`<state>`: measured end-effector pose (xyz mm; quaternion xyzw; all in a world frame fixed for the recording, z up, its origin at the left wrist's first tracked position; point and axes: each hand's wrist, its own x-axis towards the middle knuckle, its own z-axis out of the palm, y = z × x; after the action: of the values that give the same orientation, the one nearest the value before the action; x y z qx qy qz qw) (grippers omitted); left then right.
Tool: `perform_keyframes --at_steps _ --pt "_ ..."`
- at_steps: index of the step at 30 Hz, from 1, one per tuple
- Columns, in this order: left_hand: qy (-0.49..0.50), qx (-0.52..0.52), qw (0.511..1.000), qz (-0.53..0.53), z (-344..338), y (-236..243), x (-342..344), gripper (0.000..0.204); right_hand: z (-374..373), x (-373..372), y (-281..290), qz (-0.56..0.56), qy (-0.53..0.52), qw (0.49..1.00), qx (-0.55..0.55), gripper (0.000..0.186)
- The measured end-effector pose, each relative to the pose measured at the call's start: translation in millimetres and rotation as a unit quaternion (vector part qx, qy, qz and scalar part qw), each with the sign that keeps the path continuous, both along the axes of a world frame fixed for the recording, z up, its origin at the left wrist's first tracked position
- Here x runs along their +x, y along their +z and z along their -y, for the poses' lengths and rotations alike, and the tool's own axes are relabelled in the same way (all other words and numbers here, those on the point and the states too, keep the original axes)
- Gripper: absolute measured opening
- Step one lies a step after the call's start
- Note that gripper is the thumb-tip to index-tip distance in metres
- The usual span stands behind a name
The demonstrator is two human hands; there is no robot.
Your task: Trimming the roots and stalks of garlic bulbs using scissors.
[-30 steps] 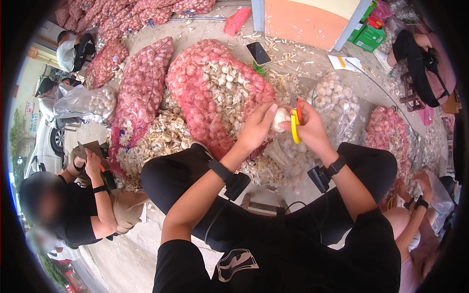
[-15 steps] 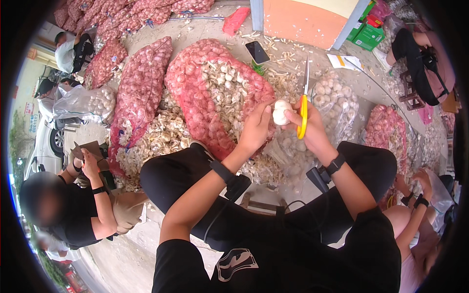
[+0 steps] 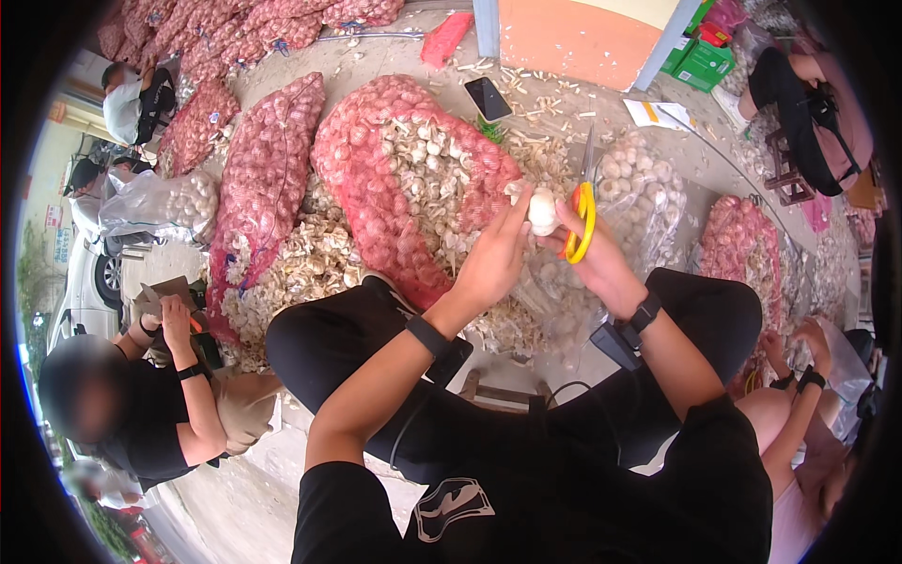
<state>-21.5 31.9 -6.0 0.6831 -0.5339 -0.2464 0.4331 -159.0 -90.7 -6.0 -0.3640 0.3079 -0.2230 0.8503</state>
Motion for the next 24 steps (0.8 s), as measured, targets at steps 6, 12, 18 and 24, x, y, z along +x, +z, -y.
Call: perform_keyframes --at_steps 6,12,18,24 --pt "0.059 -0.075 0.993 -0.07 7 -7 1 0.034 2 -4 -16 0.054 0.033 0.993 0.097 0.024" --pt "0.112 -0.024 0.987 -0.115 11 -3 14 0.025 3 -5 -12 0.047 0.047 0.997 0.026 0.036" --pt "0.112 -0.076 0.99 0.029 13 -47 31 0.032 14 0 -5 0.001 0.091 0.973 -0.213 0.054" --pt "-0.023 0.013 0.939 -0.342 8 -10 7 0.049 18 -2 -20 -0.098 0.07 0.934 -0.335 0.05"
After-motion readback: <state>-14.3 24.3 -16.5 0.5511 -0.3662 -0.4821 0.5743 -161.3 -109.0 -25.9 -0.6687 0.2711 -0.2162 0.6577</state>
